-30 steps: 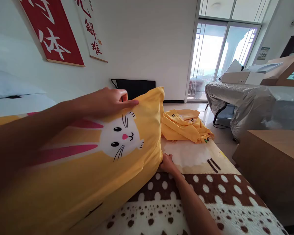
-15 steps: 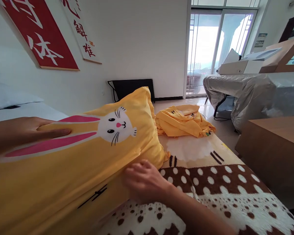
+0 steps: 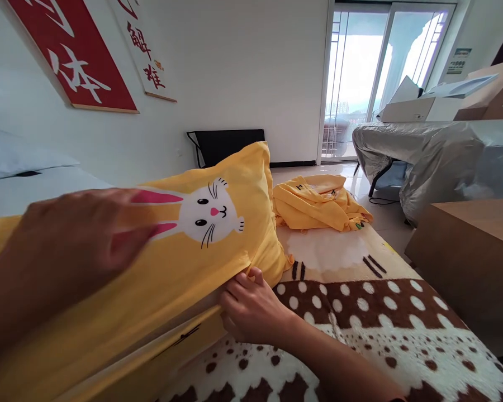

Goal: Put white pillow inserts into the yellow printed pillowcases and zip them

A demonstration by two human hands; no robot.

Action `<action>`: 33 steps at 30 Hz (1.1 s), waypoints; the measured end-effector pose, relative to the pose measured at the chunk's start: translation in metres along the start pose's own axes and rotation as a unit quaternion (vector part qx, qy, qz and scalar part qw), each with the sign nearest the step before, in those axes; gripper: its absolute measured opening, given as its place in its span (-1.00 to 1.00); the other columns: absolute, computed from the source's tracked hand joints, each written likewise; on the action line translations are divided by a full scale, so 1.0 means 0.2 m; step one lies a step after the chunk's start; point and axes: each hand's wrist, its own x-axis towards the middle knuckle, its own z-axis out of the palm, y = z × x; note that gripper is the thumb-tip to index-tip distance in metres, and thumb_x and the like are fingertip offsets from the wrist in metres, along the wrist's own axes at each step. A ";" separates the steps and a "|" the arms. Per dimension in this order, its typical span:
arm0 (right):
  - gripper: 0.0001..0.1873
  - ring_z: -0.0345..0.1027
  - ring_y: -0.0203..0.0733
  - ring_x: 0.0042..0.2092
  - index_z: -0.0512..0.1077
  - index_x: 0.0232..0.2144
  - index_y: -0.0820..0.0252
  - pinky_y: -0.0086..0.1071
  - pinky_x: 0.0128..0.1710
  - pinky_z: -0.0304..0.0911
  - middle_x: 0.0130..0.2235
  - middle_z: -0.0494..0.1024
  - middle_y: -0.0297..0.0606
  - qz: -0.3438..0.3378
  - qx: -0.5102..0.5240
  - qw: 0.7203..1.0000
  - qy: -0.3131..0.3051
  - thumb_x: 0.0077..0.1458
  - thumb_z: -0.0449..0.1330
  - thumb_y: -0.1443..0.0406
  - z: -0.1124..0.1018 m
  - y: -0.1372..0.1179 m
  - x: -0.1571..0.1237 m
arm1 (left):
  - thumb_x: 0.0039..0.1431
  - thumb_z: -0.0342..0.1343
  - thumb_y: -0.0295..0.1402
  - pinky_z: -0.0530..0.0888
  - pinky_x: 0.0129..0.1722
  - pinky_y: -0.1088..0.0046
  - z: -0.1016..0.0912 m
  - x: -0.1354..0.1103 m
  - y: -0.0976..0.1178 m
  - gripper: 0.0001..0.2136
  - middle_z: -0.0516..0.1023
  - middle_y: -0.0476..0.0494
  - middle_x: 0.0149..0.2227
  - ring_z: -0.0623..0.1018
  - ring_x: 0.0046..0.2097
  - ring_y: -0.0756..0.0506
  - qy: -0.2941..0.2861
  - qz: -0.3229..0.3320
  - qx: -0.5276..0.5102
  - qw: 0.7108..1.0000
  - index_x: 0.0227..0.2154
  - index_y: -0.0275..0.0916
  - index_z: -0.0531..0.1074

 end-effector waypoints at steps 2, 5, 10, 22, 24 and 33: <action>-0.96 0.17 -0.17 -0.18 0.27 -0.40 0.20 -0.23 -0.05 -0.05 -0.35 0.38 -0.26 -0.005 0.003 1.000 -0.007 0.06 0.02 0.36 -0.02 0.00 0.00 | 0.21 -0.11 -0.33 0.34 -0.04 0.15 0.06 -0.13 0.12 -0.71 0.45 -0.23 -0.06 0.43 -0.02 -0.25 0.042 0.178 -0.071 0.981 -0.03 -0.24 0.28; -0.90 0.20 -0.15 -0.15 0.27 -0.38 0.19 -0.22 -0.04 -0.05 -0.32 0.40 -0.25 -0.003 0.012 0.999 -0.049 0.12 0.05 0.26 -0.05 0.02 0.00 | 0.23 -0.14 -0.40 0.41 -0.29 0.40 0.15 -0.30 0.28 -0.77 0.53 -0.15 -0.25 0.53 -0.25 -0.12 -0.103 0.173 -0.219 0.955 -0.12 -0.20 0.34; -0.68 0.23 -0.10 -0.07 0.27 -0.23 0.18 -0.18 0.04 -0.07 -0.21 0.44 -0.21 0.013 0.030 0.992 -0.119 0.07 0.18 0.10 -0.10 0.05 -0.01 | 0.12 -0.01 -0.32 0.44 -0.05 0.34 0.23 -0.38 0.36 -0.66 0.53 -0.15 -0.07 0.51 -0.04 -0.19 -0.360 0.024 -0.376 0.854 -0.02 -0.15 0.35; -0.90 0.27 -0.15 -0.15 0.35 -0.49 0.19 -0.22 0.02 0.01 -0.40 0.45 -0.27 0.008 -0.010 0.978 -0.209 0.03 0.11 0.43 -0.04 0.15 -0.03 | 0.17 -0.14 -0.42 0.44 -0.28 0.36 0.33 -0.24 0.55 -0.76 0.55 -0.25 -0.36 0.53 -0.31 -0.16 -0.376 0.104 -0.307 0.868 -0.38 -0.29 0.44; -0.85 0.27 -0.16 -0.14 0.35 -0.54 0.19 -0.21 0.03 0.00 -0.40 0.47 -0.27 0.009 -0.012 0.976 -0.216 0.06 0.11 0.41 -0.05 0.17 -0.04 | 0.16 -0.14 -0.44 0.44 -0.28 0.34 0.35 -0.19 0.56 -0.76 0.54 -0.24 -0.35 0.53 -0.30 -0.16 -0.359 0.150 -0.306 0.869 -0.45 -0.29 0.45; -0.88 0.28 -0.21 -0.12 0.37 -0.49 0.17 -0.27 -0.02 0.04 -0.35 0.48 -0.31 0.041 0.040 0.977 -0.204 0.08 0.14 0.40 -0.15 0.18 -0.10 | 0.09 -0.13 -0.64 0.08 0.26 0.35 0.55 -0.12 0.59 -0.61 0.36 -0.25 0.11 0.20 0.23 -0.15 -0.277 0.317 -0.329 0.845 -0.06 -0.27 0.39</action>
